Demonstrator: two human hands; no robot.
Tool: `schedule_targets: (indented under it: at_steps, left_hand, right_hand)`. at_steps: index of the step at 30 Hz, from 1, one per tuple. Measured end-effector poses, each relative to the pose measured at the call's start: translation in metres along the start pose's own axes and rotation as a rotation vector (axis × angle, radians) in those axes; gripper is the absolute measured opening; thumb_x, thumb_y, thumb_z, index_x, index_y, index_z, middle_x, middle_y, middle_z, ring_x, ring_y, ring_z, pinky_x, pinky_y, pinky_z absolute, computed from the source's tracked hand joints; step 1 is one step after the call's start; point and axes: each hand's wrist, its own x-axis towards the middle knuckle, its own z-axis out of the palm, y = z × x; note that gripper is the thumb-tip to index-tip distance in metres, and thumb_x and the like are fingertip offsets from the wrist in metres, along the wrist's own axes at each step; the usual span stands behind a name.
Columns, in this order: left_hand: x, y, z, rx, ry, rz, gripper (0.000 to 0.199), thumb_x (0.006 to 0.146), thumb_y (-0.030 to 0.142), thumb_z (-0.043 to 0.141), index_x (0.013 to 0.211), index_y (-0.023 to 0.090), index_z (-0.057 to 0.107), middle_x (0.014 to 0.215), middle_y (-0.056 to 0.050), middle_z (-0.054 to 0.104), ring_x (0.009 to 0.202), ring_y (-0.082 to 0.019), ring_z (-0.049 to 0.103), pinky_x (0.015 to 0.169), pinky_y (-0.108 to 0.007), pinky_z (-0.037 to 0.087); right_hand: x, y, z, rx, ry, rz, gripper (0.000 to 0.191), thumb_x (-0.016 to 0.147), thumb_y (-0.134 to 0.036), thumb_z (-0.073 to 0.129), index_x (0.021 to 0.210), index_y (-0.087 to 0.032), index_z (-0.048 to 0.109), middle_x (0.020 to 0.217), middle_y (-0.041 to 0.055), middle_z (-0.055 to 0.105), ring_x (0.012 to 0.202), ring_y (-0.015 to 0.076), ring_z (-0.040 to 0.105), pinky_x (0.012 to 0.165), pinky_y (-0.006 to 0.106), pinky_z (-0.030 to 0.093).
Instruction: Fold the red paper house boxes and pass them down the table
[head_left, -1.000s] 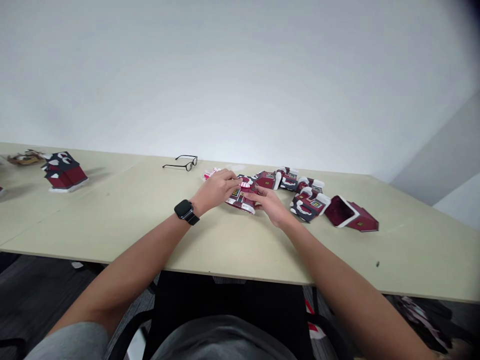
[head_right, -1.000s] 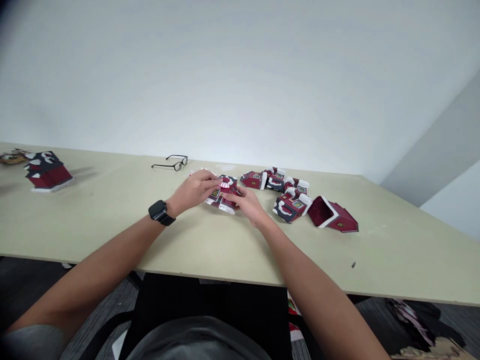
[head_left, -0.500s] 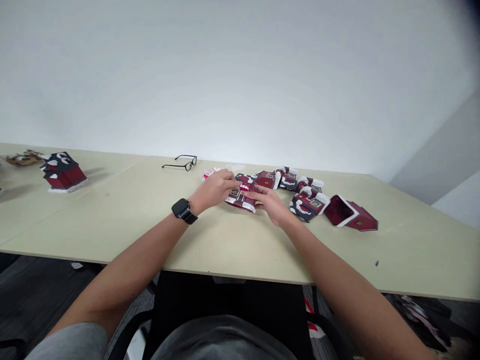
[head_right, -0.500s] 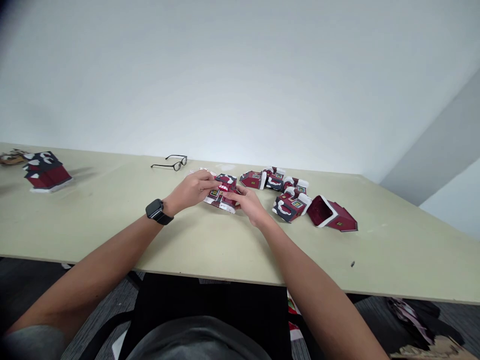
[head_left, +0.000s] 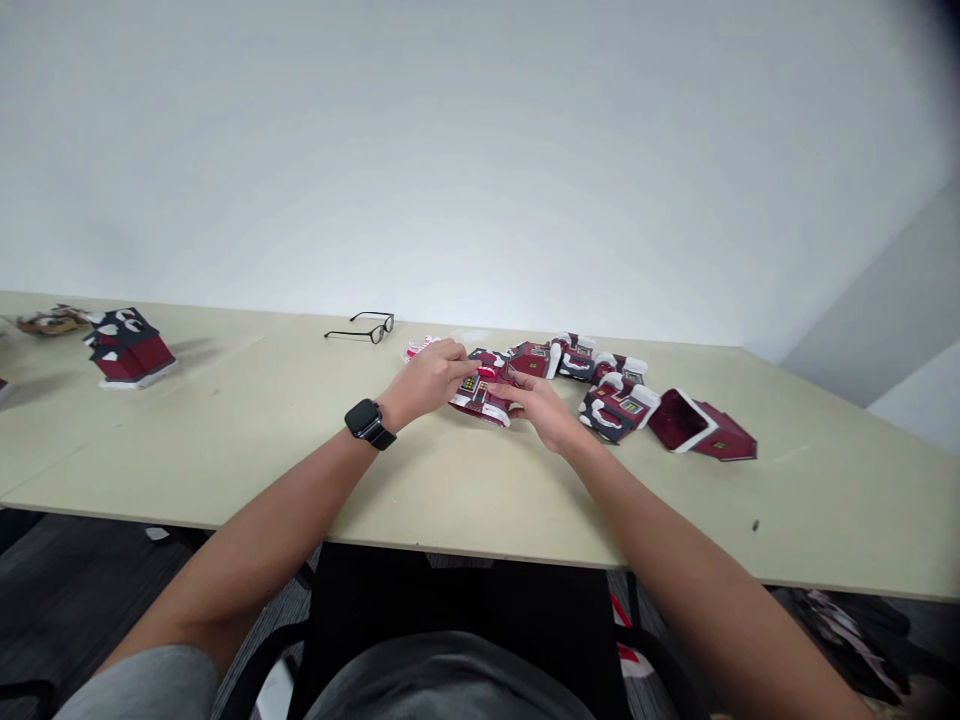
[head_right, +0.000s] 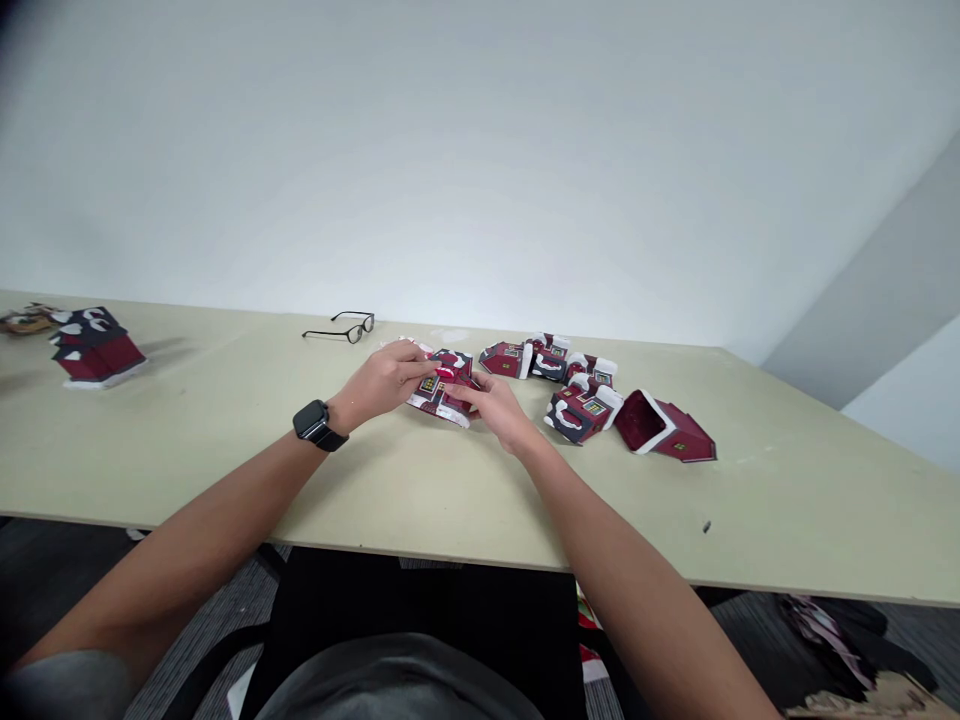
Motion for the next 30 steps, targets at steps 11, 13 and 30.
schedule_targets:
  at_steps: [11,13,30]
  left_hand:
    - [0.0023,0.004,-0.0009,-0.038,-0.018,-0.027,0.037,0.108,0.023,0.041,0.102,0.017,0.077,0.091,-0.009,0.065,0.088,-0.015,0.056,0.085,-0.03,0.047]
    - [0.0023,0.0048,-0.0013,-0.038,-0.013,-0.032,0.037,0.108,0.025,0.041,0.102,0.017,0.077,0.092,-0.009,0.065,0.088,-0.015,0.057,0.085,-0.031,0.047]
    - [-0.0004,0.0051,0.0041,-0.022,0.055,0.018,0.035,0.097,0.003,0.048,0.1,0.018,0.079,0.086,-0.005,0.069,0.084,-0.014,0.058,0.078,-0.028,0.046]
  right_hand:
    - [0.0032,0.0055,-0.002,0.015,-0.017,-0.01,0.057,0.075,-0.056,0.082,0.119,-0.021,0.073,0.116,0.0058,0.073,0.095,0.0153,0.063,0.075,0.025,0.049]
    - [0.0024,0.0043,-0.0013,0.021,-0.015,-0.009,0.058,0.074,-0.056,0.083,0.119,-0.021,0.072,0.115,0.0058,0.073,0.095,0.0156,0.063,0.076,0.025,0.049]
    - [0.0008,0.0047,-0.0031,0.036,-0.022,0.024,0.058,0.072,-0.054,0.086,0.118,-0.021,0.073,0.117,0.0063,0.072,0.099,0.0168,0.064,0.079,0.026,0.049]
